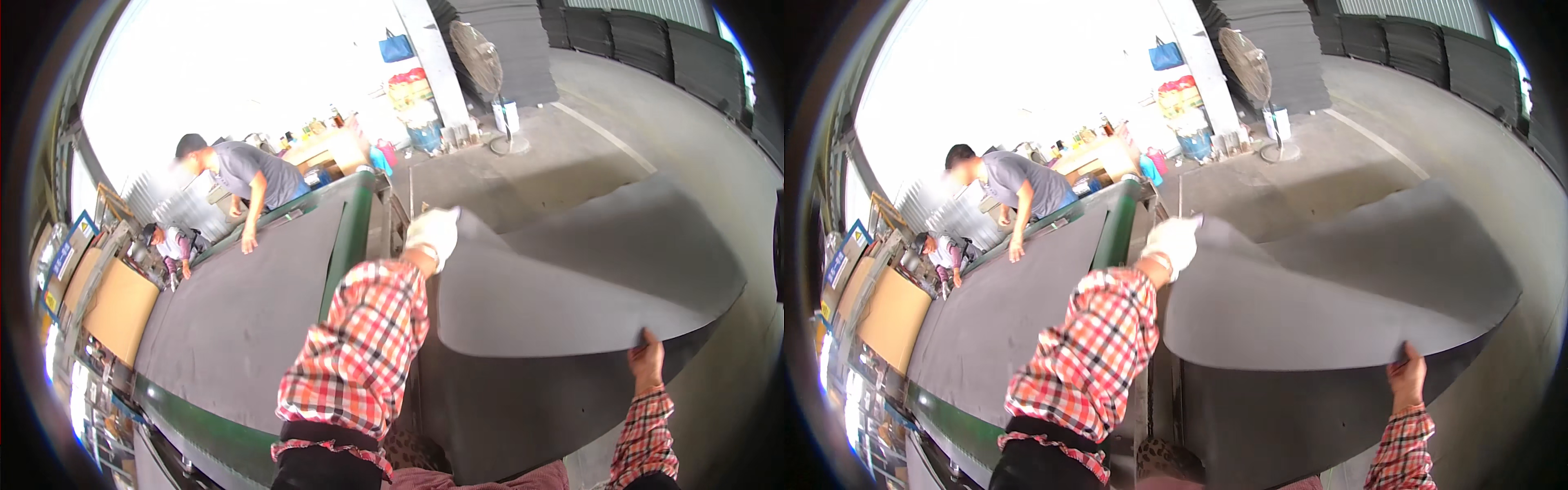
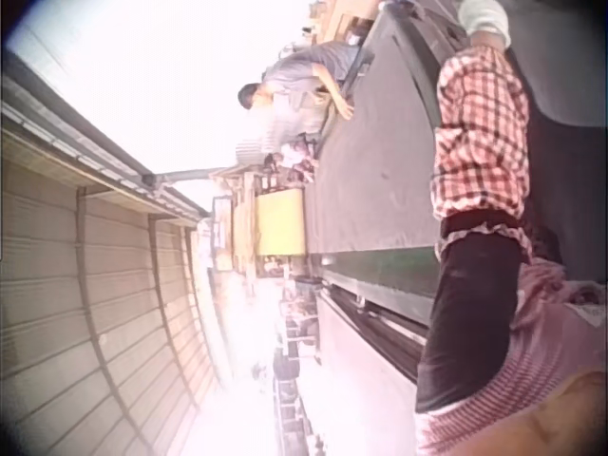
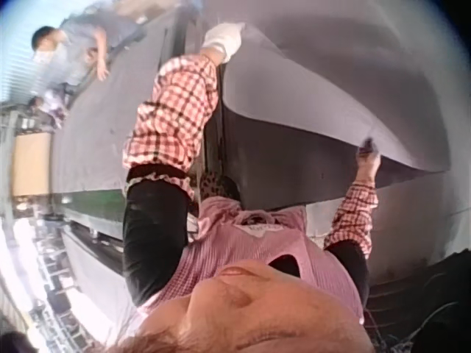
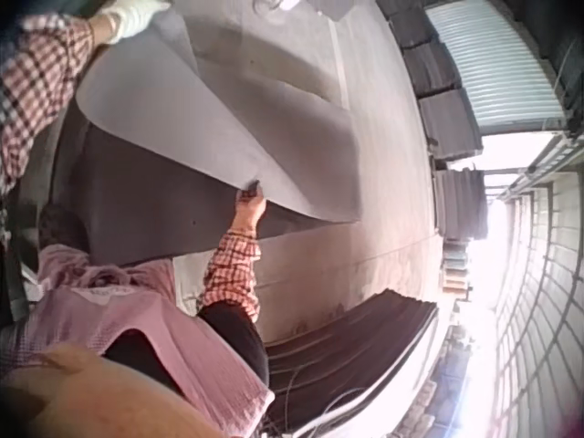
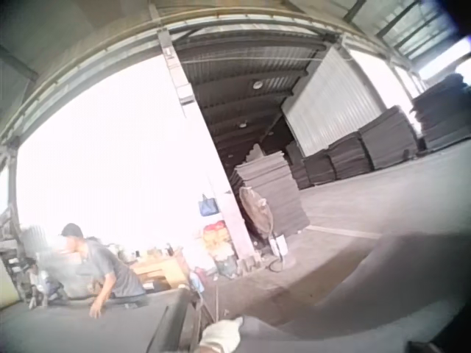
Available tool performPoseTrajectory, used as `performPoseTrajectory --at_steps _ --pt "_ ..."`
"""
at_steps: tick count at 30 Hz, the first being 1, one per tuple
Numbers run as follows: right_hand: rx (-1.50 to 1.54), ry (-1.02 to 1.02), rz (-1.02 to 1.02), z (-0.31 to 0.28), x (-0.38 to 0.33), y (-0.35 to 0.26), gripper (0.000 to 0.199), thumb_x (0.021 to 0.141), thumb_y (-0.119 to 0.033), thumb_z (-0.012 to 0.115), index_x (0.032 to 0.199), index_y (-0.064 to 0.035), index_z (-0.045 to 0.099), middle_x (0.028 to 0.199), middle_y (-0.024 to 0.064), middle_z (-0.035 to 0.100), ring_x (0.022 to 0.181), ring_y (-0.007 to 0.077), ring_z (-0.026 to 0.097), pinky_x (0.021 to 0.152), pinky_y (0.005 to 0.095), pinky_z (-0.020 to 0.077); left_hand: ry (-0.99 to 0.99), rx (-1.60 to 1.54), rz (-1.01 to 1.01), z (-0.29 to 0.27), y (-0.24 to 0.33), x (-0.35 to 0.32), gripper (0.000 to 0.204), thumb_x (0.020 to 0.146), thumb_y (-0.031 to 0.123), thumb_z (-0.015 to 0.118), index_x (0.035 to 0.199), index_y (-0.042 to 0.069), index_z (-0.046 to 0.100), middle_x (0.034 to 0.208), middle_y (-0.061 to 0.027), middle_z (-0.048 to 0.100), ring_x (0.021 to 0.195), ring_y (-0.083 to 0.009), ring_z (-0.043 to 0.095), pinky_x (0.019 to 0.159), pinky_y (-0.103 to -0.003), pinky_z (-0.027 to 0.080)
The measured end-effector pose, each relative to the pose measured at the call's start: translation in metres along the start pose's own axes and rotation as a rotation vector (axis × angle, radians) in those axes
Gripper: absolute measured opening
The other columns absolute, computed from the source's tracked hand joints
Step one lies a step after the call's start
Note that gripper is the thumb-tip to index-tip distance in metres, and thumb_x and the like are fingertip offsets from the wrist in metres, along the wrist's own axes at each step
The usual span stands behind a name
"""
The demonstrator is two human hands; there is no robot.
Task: The recorder and a coworker are pulling large grey foam or rubber sheets from a machine and stacking them on a pile.
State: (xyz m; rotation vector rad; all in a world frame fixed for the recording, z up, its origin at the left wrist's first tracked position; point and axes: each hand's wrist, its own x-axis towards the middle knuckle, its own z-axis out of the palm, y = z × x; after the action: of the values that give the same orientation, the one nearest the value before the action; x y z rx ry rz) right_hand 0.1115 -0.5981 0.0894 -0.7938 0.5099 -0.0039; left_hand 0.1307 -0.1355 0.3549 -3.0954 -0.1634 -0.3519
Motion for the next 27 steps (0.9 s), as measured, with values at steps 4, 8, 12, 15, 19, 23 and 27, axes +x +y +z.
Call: performPoseTrajectory --at_steps 4,8,12,15,19,23,27 --pt "0.102 -0.157 -0.128 0.101 -0.106 -0.037 0.014 0.084 -0.019 0.057 0.088 -0.0055 0.058 0.072 -0.0015 0.060 0.055 0.0065 0.055 0.042 0.0150 0.0440 0.635 0.306 0.318 -0.126 -0.053 -0.002 0.034 0.083 0.015 0.039 0.113 0.010 0.054 0.090 -0.0169 0.060 0.082 -0.0295 0.058 0.077 -0.039 0.045" --pt "0.105 -0.405 0.021 0.115 -0.190 -0.018 0.022 0.085 -0.024 0.055 0.102 -0.0088 0.056 0.090 0.0013 0.061 0.070 0.0132 0.060 0.056 0.0268 0.0510 0.461 0.650 -0.069 -0.272 -0.161 -0.089 0.042 0.081 0.008 0.043 0.122 0.017 0.048 0.091 -0.0129 0.060 0.079 -0.0271 0.058 0.069 -0.036 0.047" --pt "0.237 -0.462 -0.041 0.151 -0.242 0.013 0.033 0.086 -0.030 0.054 0.109 -0.0066 0.053 0.101 0.0031 0.059 0.092 0.0155 0.058 0.079 0.0309 0.0476 0.506 0.749 -0.411 -0.258 -0.330 -0.254 0.041 0.079 0.007 0.047 0.120 0.015 0.046 0.091 -0.0182 0.057 0.078 -0.0373 0.057 0.072 -0.043 0.046" --pt "0.043 -0.552 0.055 0.156 -0.251 0.076 0.041 0.084 -0.034 0.056 0.112 -0.0045 0.050 0.108 0.0049 0.055 0.100 0.0191 0.053 0.083 0.0347 0.0445 0.387 0.337 -0.886 -0.212 -0.373 -0.384 0.066 0.079 0.013 0.054 0.135 0.026 0.022 0.101 -0.0233 0.056 0.090 -0.0355 0.057 0.077 -0.042 0.045" --pt "-0.116 -0.574 0.356 0.175 -0.287 0.169 0.037 0.083 -0.034 0.058 0.107 -0.0057 0.052 0.106 0.0063 0.055 0.092 0.0214 0.056 0.072 0.0388 0.0486 0.728 0.126 -1.070 -0.142 -0.471 -0.551 0.077 0.072 0.018 0.065 0.134 0.007 0.022 0.109 -0.0225 0.053 0.099 -0.0349 0.053 0.085 -0.039 0.042" --pt "-0.214 -0.605 0.460 0.196 -0.321 0.249 0.039 0.085 -0.033 0.056 0.111 -0.0061 0.047 0.105 0.0069 0.055 0.089 0.0255 0.057 0.070 0.0427 0.0493 0.850 0.313 -0.783 -0.091 -0.395 -0.559 0.074 0.068 0.018 0.067 0.130 0.002 0.031 0.123 -0.0212 0.044 0.114 -0.0372 0.041 0.097 -0.042 0.032" --pt "-0.465 -0.726 0.656 0.209 -0.334 0.346 0.040 0.085 -0.031 0.055 0.112 -0.0031 0.046 0.108 0.0092 0.054 0.092 0.0273 0.056 0.072 0.0434 0.0495 0.544 0.168 -0.569 0.001 -0.280 -0.574 0.069 0.066 0.026 0.064 0.127 0.009 0.038 0.125 -0.0168 0.043 0.119 -0.0373 0.036 0.100 -0.051 0.021"
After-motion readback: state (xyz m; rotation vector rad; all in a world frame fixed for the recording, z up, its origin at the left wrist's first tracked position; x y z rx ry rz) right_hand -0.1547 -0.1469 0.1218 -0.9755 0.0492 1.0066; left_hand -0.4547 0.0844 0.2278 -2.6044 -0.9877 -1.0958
